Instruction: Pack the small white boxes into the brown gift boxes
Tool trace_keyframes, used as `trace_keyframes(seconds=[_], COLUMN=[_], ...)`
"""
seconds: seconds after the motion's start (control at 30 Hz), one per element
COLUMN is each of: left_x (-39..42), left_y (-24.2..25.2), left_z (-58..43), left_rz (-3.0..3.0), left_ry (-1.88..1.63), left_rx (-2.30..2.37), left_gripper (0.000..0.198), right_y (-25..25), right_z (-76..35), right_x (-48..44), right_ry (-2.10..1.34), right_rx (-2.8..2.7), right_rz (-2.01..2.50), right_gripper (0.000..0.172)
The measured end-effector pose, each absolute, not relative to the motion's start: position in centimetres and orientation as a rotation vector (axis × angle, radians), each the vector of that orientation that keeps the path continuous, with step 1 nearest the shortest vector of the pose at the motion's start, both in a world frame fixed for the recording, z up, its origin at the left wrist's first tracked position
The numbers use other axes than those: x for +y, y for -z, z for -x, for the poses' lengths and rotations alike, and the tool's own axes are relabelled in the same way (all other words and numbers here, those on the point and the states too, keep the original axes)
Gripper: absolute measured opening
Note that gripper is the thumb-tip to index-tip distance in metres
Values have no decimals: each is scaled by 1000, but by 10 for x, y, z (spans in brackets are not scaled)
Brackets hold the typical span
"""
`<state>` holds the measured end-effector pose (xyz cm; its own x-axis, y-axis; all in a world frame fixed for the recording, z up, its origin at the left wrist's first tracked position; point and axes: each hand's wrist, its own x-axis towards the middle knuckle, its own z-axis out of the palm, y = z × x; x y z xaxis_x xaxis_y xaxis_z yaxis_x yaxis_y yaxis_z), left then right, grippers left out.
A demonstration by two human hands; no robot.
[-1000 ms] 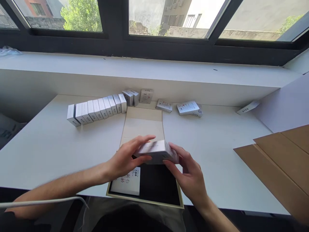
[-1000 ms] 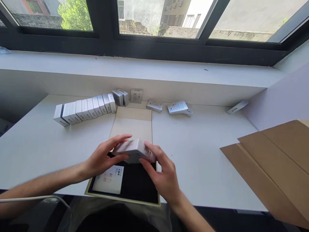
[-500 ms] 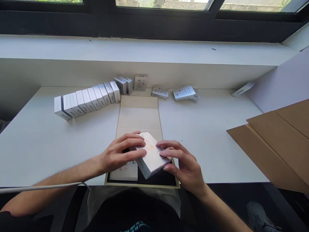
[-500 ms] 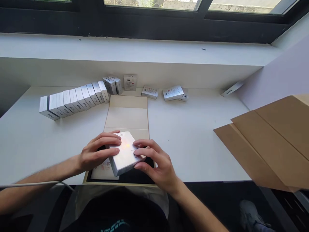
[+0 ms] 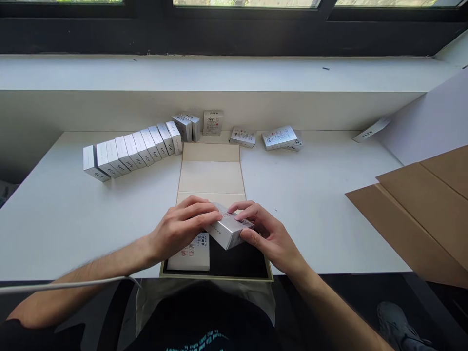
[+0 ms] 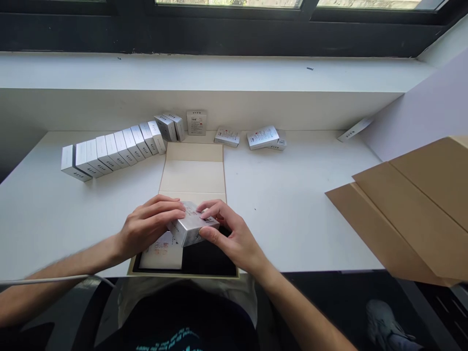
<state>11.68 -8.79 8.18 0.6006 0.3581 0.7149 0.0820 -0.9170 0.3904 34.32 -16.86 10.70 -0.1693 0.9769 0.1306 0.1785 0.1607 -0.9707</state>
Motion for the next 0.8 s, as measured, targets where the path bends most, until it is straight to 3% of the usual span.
trace_keyframes(seconds=[0.23, 0.37, 0.53, 0.7, 0.8], left_x=[-94, -99, -98, -47, -6], left_y=[-94, -96, -83, -66, -52], left_z=[-123, -122, -108, -83, -76], left_rz=[-2714, -2943, -2915, -2787, -3047], left_ry=[-1286, -1379, -1336, -1409, -1136], left_rx=[441, 422, 159, 602, 698], left_gripper=[27, 23, 31, 52, 50], right_y=[-100, -99, -100, -100, -95], right_z=[-344, -343, -348, -356, -351], right_x=[-168, -177, -188, -188, -185], right_ry=[-935, -784, -486, -388, -364], right_rx=[-1553, -1730, -1952, -2057, -2296], right_rz=[1231, 1291, 1312, 1259, 1198], right_gripper=[42, 62, 54, 49, 46])
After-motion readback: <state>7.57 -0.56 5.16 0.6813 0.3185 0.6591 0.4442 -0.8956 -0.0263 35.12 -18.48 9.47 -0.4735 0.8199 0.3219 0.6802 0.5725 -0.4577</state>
